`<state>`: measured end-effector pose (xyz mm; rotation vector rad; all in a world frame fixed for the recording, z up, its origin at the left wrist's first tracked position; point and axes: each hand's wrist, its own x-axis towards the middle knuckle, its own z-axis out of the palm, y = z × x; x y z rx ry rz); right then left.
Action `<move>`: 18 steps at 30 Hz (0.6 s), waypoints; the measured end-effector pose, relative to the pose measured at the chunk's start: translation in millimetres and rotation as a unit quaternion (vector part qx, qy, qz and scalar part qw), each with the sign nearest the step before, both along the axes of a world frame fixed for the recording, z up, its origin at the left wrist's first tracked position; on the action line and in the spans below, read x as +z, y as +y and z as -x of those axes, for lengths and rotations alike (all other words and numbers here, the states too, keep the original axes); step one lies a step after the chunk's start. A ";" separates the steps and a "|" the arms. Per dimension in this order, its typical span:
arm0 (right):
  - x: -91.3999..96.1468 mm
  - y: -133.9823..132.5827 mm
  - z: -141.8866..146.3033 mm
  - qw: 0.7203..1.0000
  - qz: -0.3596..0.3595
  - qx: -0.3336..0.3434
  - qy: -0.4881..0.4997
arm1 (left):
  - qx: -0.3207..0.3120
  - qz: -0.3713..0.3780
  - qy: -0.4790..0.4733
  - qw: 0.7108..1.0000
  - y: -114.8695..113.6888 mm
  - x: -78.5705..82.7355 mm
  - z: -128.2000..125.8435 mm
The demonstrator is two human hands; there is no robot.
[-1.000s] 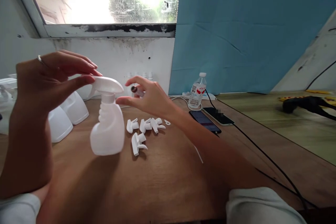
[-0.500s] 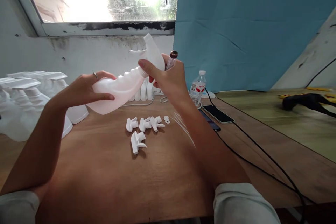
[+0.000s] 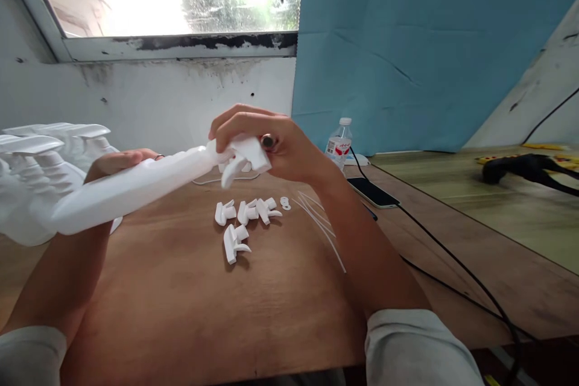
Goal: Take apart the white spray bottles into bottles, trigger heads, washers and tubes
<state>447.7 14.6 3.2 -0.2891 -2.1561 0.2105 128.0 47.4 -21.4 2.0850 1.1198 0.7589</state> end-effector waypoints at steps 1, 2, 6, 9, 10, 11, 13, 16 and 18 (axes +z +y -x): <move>2.1 2.4 -3.7 0.999 -0.026 0.024 0.008 | -0.044 0.098 0.006 0.994 4.0 -1.4 4.8; 4.7 4.4 -8.6 0.998 -0.050 0.034 0.026 | -0.063 0.172 -0.003 0.983 8.9 -2.6 9.9; 17.2 6.4 -39.1 0.983 -0.131 -0.061 0.114 | 0.071 0.151 -0.076 0.983 35.7 -10.6 25.7; 23.6 3.8 -65.6 0.943 -0.175 -0.249 0.135 | 0.165 0.082 -0.087 0.979 66.4 -24.4 24.9; 24.7 3.0 -73.4 0.924 -0.178 -0.309 0.138 | 0.188 0.067 -0.089 0.976 79.0 -30.8 22.6; 25.5 2.5 -80.5 0.908 -0.176 -0.354 0.143 | 0.212 0.051 -0.093 0.971 92.6 -38.0 19.6; 26.4 2.0 -91.9 0.891 -0.174 -0.387 0.162 | 0.274 0.010 -0.106 0.956 121.5 -54.0 12.3; 27.3 2.1 -103.6 0.890 -0.170 -0.372 0.202 | 0.375 -0.037 -0.112 0.919 162.9 -78.7 -1.0; 27.7 1.9 -108.9 0.887 -0.165 -0.376 0.213 | 0.424 -0.054 -0.106 0.898 185.7 -93.4 -12.0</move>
